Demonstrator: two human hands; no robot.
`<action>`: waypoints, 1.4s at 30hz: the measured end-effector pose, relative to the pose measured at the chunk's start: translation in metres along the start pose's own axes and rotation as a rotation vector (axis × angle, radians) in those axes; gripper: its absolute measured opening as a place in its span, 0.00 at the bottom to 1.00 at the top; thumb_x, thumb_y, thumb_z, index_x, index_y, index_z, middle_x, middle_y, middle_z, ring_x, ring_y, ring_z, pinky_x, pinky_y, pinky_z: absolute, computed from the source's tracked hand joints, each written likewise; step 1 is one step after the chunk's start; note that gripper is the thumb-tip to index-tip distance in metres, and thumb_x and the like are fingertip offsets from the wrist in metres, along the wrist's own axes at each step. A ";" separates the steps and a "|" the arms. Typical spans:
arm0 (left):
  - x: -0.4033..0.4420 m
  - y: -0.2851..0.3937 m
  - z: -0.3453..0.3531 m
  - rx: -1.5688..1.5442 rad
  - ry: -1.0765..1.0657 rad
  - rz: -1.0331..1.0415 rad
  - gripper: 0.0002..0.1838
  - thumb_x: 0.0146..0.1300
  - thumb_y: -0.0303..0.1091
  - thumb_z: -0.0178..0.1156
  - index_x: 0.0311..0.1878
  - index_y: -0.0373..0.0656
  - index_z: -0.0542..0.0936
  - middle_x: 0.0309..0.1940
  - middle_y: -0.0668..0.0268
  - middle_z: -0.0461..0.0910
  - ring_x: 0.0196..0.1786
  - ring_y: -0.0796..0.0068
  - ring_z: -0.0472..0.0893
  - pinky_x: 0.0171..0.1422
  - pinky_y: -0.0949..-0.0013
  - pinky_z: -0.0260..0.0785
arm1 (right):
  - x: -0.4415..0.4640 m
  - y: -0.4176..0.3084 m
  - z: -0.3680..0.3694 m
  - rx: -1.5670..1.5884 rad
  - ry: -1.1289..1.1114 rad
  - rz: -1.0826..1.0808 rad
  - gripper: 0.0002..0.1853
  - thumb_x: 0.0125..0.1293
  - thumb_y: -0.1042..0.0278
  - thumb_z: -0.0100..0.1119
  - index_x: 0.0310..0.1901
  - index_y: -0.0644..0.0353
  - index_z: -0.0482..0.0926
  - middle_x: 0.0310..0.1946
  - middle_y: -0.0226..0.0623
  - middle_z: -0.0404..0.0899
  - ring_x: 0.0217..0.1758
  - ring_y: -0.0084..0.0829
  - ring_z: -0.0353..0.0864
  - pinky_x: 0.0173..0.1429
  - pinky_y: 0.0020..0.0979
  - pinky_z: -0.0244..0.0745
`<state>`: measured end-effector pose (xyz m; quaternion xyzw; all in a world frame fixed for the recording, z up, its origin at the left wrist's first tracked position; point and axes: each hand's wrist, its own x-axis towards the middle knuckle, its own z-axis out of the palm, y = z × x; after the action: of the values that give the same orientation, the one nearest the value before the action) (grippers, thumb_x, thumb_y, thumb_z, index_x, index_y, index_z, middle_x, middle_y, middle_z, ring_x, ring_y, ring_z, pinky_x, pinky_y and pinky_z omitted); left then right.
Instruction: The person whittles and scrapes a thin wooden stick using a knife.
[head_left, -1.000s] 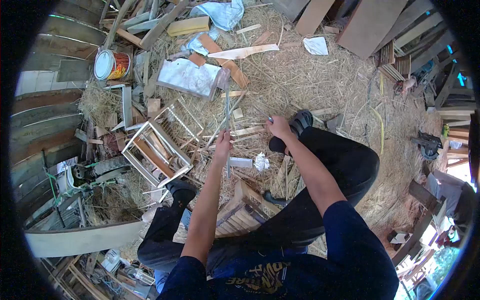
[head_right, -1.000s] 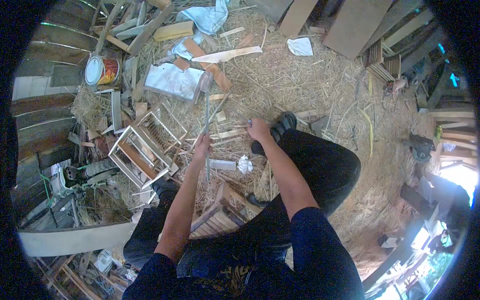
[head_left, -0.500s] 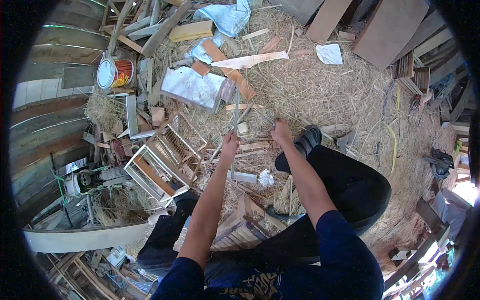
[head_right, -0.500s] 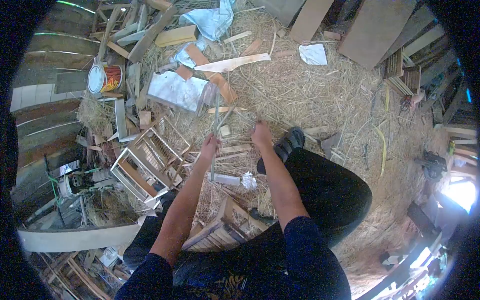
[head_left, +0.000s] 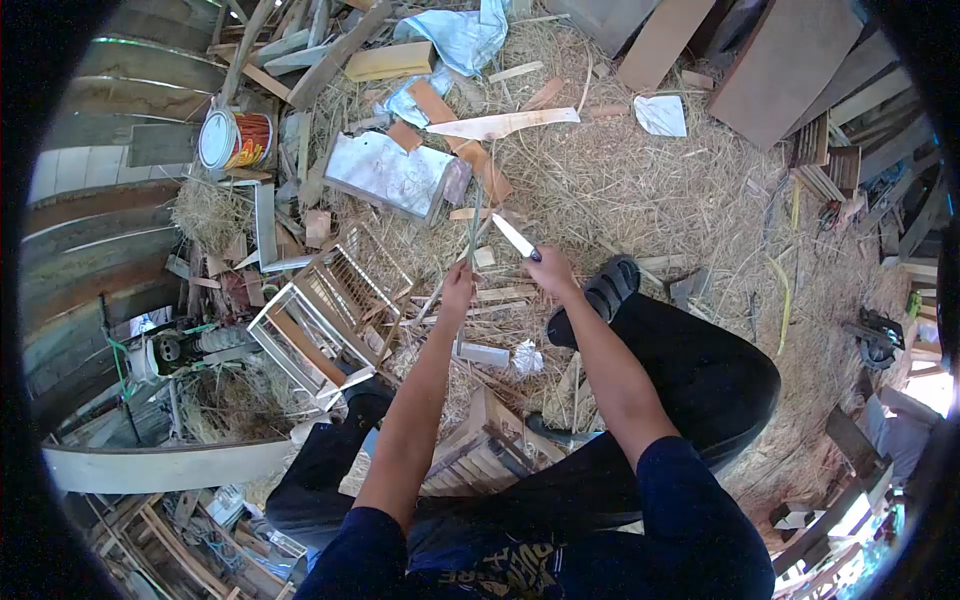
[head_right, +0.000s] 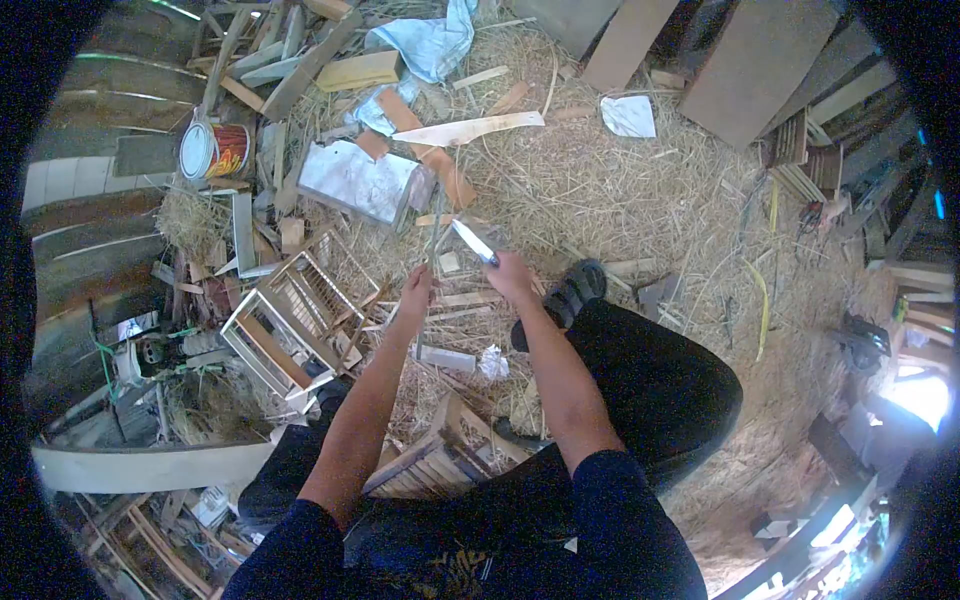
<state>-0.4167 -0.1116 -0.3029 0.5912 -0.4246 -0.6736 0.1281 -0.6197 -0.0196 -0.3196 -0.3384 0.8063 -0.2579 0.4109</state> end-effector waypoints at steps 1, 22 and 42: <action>-0.006 0.005 0.002 -0.006 0.011 -0.006 0.21 0.77 0.36 0.47 0.67 0.36 0.70 0.32 0.64 0.81 0.19 0.85 0.68 0.23 0.77 0.63 | -0.001 -0.005 -0.005 0.176 -0.086 0.095 0.12 0.58 0.60 0.65 0.34 0.61 0.82 0.27 0.42 0.83 0.29 0.38 0.82 0.33 0.40 0.73; -0.249 0.099 -0.095 0.050 -0.026 0.525 0.24 0.78 0.46 0.51 0.65 0.36 0.76 0.53 0.61 0.83 0.55 0.76 0.79 0.61 0.69 0.69 | -0.219 -0.208 -0.041 0.689 -0.522 -0.125 0.09 0.70 0.62 0.65 0.40 0.59 0.81 0.23 0.20 0.74 0.24 0.14 0.68 0.31 0.21 0.64; -0.470 0.106 -0.327 -0.388 0.374 0.928 0.15 0.73 0.39 0.60 0.54 0.38 0.80 0.42 0.67 0.84 0.42 0.82 0.79 0.49 0.74 0.73 | -0.353 -0.393 0.110 0.233 -1.001 -0.545 0.09 0.69 0.61 0.66 0.41 0.56 0.84 0.22 0.16 0.73 0.22 0.11 0.65 0.25 0.20 0.56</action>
<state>-0.0299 0.0035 0.1162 0.4170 -0.4790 -0.4953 0.5927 -0.2434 -0.0180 0.0677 -0.5669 0.3638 -0.2500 0.6955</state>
